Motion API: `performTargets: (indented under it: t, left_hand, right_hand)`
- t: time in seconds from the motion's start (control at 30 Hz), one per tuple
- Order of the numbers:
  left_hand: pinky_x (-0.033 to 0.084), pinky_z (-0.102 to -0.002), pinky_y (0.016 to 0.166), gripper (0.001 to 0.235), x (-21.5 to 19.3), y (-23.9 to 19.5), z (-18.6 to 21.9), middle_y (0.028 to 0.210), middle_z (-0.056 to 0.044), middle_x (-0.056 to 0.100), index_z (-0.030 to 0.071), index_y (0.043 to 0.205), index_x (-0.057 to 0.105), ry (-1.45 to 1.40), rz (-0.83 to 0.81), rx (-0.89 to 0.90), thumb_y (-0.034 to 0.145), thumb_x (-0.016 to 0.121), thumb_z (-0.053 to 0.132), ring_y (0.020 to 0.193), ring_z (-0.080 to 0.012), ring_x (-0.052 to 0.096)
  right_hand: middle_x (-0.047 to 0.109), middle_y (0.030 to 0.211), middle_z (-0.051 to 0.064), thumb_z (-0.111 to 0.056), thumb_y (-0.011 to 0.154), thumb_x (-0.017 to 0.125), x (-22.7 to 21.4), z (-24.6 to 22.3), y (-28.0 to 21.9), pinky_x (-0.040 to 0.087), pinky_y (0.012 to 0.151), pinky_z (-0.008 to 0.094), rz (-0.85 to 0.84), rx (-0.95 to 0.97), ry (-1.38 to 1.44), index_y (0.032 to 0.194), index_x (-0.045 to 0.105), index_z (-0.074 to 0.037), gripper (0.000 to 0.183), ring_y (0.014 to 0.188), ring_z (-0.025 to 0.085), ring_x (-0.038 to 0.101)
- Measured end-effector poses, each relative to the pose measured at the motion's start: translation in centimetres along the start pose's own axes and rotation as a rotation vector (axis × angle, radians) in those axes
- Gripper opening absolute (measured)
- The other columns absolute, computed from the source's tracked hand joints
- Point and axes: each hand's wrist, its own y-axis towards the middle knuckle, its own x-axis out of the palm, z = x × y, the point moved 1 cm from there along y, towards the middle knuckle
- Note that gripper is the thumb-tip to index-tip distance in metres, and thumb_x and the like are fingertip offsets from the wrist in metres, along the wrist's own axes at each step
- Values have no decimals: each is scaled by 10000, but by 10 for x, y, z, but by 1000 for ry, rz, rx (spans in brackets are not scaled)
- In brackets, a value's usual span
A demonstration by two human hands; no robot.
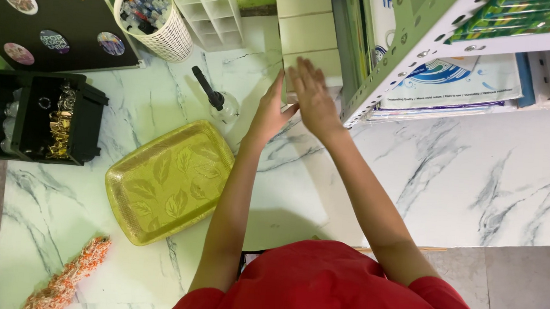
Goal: Packaging mugs into boxes and sorting metal keychain parts into a plastic bag.
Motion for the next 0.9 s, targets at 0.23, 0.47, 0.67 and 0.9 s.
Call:
performTargets:
  t: [0.23, 0.47, 0.67, 0.9]
  left_hand:
    - [544, -430, 977, 461, -61, -67, 27, 1279, -224, 669, -25, 1302, 565, 19, -8, -98, 900, 768, 70, 1192, -423, 650]
    - [599, -361, 797, 172, -101, -104, 21, 1132, -118, 714, 39, 1161, 677, -72, 325, -373, 993, 661, 77, 1021, -258, 734]
    - [518, -385, 1027, 549, -99, -94, -33, 1397, -197, 450, 5, 1435, 406, -161, 471, -262, 954, 671, 11, 1276, -311, 540]
    - [508, -470, 1037, 600, -70, -55, -56, 1369, -164, 547, 62, 1472, 471, 179, 357, -128, 936, 732, -1, 1285, -384, 536]
  right_hand:
    - [401, 1612, 195, 94, 799, 679, -3, -71, -10, 369, 1262, 454, 29, -159, 225, 1519, 384, -24, 787, 1485, 357, 454]
    - [387, 1581, 231, -89, 886, 736, 40, -97, -1, 436, 1147, 441, -289, 14, 665, 1584, 274, -57, 837, 1417, 411, 445]
    - [252, 1634, 269, -86, 900, 720, 72, -105, 15, 354, 1205, 461, -223, 4, 712, 1608, 183, -50, 889, 1494, 447, 319]
    - [192, 1641, 293, -100, 878, 722, 76, -90, 17, 386, 1171, 469, -221, 164, 635, 1600, 180, -30, 906, 1485, 482, 297]
